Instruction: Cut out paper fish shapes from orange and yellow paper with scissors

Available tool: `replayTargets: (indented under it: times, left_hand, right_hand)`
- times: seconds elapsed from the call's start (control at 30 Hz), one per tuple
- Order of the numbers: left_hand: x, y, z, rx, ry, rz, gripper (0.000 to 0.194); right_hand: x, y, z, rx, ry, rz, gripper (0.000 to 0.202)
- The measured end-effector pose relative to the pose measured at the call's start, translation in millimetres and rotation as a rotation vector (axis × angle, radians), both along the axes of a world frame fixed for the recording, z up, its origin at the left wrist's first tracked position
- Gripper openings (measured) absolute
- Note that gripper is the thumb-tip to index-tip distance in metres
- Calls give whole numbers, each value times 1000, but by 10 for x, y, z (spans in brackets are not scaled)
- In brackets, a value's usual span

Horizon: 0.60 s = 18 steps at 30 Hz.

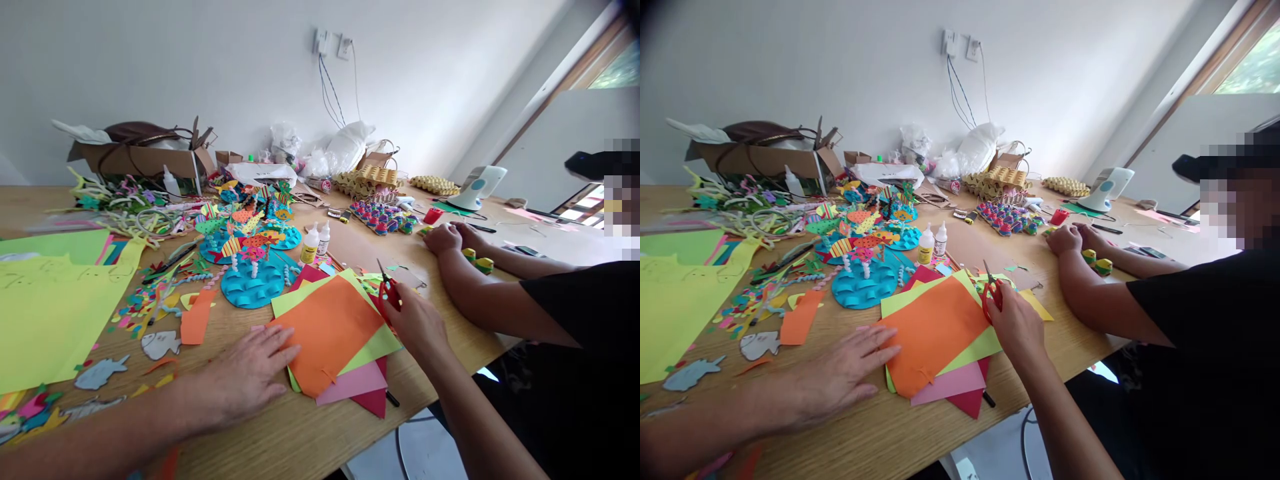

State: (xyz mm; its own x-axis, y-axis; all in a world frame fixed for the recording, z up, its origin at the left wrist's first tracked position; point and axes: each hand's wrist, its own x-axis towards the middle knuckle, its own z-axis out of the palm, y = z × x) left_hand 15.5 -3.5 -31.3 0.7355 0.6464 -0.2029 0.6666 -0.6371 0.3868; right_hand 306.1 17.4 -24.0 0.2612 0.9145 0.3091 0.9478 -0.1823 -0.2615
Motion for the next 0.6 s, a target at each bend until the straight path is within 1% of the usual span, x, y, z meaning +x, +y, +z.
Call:
replayTargets:
  times: [0.07, 0.1, 0.2, 0.27, 0.33, 0.43, 0.5, 0.57, 0.6]
  left_hand:
    - [16, -82, -34, -26, 65, -32, 58]
    - [23, -103, -50, -38, 78, -45, 59]
    - [39, -112, -100, -47, 71, -72, 63]
    - [51, -91, -148, -40, 47, -92, 65]
    - [66, -65, -206, -16, -4, -111, 65]
    - [101, -44, -261, 36, -57, -137, 65]
    - [121, -48, -233, 92, -79, -148, 63]
    - [110, -50, -141, 176, -120, -141, 55]
    - [83, -42, -78, 220, -149, -130, 48]
  right_hand:
    - [-93, -44, 38, 25, -27, 23, 14]
    - [-158, -63, 45, 33, -44, 65, 14]
    - [-382, -95, 4, -24, -53, 269, 10]
    - [-512, -90, -61, -58, -49, 367, 8]
    - [-601, -69, -125, -74, -47, 403, 10]
    - [-672, -24, -185, -82, -54, 413, 11]
    - [-690, -3, -206, -94, -56, 435, 12]
    - [-687, 4, -224, -90, -43, 455, 12]
    - [-678, 2, -234, -80, -30, 462, 13]
